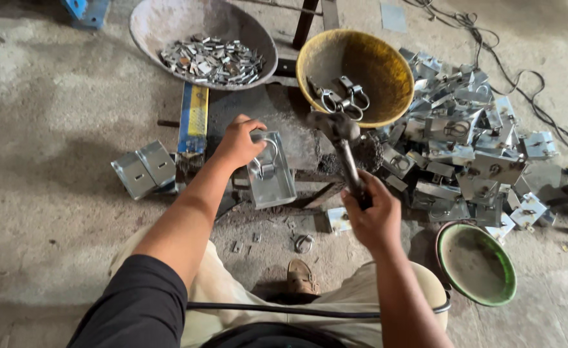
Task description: The person welds small metal brackets using a handheld welding torch, creating bright sparks. They repeatedly pick up parts from a bowl, position them on a metal plate, weld them, and place the finished pieces into a pile.
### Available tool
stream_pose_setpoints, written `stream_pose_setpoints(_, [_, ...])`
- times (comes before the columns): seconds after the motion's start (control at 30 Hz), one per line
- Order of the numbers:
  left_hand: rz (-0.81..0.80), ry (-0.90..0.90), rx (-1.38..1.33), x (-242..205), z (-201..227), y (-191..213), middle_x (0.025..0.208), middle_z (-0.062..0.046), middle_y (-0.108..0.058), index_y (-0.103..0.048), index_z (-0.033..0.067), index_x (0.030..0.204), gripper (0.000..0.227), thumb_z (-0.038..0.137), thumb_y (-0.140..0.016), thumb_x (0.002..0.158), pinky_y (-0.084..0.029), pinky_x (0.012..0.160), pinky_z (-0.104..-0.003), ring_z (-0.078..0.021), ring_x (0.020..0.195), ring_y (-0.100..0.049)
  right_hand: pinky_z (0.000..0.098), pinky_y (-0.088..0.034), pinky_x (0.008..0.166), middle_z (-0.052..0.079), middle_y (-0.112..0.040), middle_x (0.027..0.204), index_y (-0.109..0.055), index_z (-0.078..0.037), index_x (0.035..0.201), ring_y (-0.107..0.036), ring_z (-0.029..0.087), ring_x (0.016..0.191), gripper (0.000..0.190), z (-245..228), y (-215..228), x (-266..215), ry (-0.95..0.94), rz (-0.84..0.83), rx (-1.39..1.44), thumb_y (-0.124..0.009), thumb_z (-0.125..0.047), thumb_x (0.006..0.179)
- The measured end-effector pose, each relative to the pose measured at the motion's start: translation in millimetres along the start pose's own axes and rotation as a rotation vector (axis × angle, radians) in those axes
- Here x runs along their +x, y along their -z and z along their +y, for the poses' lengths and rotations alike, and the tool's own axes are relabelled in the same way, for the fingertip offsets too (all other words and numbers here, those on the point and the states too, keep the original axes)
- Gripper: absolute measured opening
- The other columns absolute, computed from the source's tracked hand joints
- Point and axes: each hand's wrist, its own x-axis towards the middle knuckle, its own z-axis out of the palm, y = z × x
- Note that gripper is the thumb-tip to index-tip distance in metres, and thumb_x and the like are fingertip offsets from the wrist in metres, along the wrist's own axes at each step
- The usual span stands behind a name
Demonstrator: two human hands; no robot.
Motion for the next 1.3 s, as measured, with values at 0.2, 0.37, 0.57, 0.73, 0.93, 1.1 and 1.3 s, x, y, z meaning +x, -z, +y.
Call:
stream_pose_setpoints(0.2, [-0.249,0.450,0.147,7.2,-23.2,-25.3,0.103,-0.016,-0.075,-0.073,0.0081,0.099,0.032,0.024,-0.085,0.074,-0.058,0.087,-0.041,-0.0327,0.097,-0.073,0.0328,-0.056,0.061,0.005,-0.077,0.087,-0.069,-0.019,0.131,-0.072,0.015,0.069,0.042,43.8,-13.6,31.1,-0.323,-0.029,-0.311,-0.076,-0.029,0.091])
stream_pose_setpoints(0.37, [-0.175,0.224,0.425,14.1,-11.5,-27.8,0.097,-0.017,-0.073,-0.071,0.0080,0.096,0.025,0.011,-0.079,0.073,-0.056,0.079,-0.048,-0.0381,0.095,-0.068,0.0426,-0.057,0.082,0.012,-0.071,0.117,-0.067,-0.020,0.135,-0.070,0.028,0.099,0.047,94.0,-44.9,34.8,-0.469,0.021,-0.446,-0.065,-0.014,0.089])
stream_pose_setpoints(0.57, [-0.370,-0.001,0.266,27.2,68.1,36.6,0.091,-0.014,-0.070,-0.065,0.0053,0.087,0.023,0.016,-0.080,0.073,-0.055,0.077,-0.047,-0.0364,0.089,-0.068,0.0455,-0.052,0.097,0.019,-0.068,0.121,-0.070,-0.015,0.129,-0.065,0.039,0.111,0.045,165.4,-76.8,55.8,-0.462,0.136,-0.232,-0.069,-0.014,0.084])
stream_pose_setpoints(0.73, [0.051,-0.262,0.338,18.2,124.1,56.3,0.100,-0.010,-0.067,-0.060,0.0075,0.091,0.016,0.008,-0.077,0.089,-0.059,0.078,-0.044,-0.0327,0.095,-0.070,0.0447,-0.052,0.100,0.020,-0.067,0.125,-0.075,-0.012,0.124,-0.065,0.039,0.115,0.042,139.3,-67.8,63.0,-0.421,0.071,-0.280,-0.079,-0.023,0.084])
stream_pose_setpoints(0.93, [-0.053,-0.583,0.674,-19.9,85.2,35.9,0.126,-0.009,-0.070,-0.063,0.0126,0.107,0.026,0.022,-0.075,0.087,-0.053,0.099,-0.042,-0.0279,0.116,-0.070,0.0417,-0.060,0.084,0.010,-0.070,0.127,-0.062,-0.017,0.140,-0.072,0.025,0.104,0.059,93.2,41.8,55.2,-0.492,-0.178,-0.035,-0.074,-0.037,0.086])
stream_pose_setpoints(1.1, [-0.530,-0.072,0.572,-42.8,59.1,10.6,0.129,-0.006,-0.067,-0.061,0.0168,0.109,0.048,0.058,-0.071,0.088,-0.046,0.110,-0.051,-0.0250,0.124,-0.064,0.0449,-0.054,0.091,0.020,-0.077,0.109,-0.064,-0.012,0.140,-0.071,0.032,0.103,0.073,205.2,125.2,-12.7,-0.561,-0.032,-0.415,-0.076,-0.055,0.082])
stream_pose_setpoints(1.3, [-0.048,-0.149,0.393,7.0,39.3,-18.4,0.128,-0.015,-0.069,-0.062,0.0095,0.127,0.048,0.025,-0.076,0.083,-0.047,0.095,-0.060,-0.0369,0.121,-0.064,0.0487,-0.056,0.082,0.020,-0.076,0.089,-0.068,-0.005,0.117,-0.069,0.033,0.082,0.055,325.9,102.0,-115.7,-1.016,-0.318,-0.113,-0.047,-0.054,0.107])
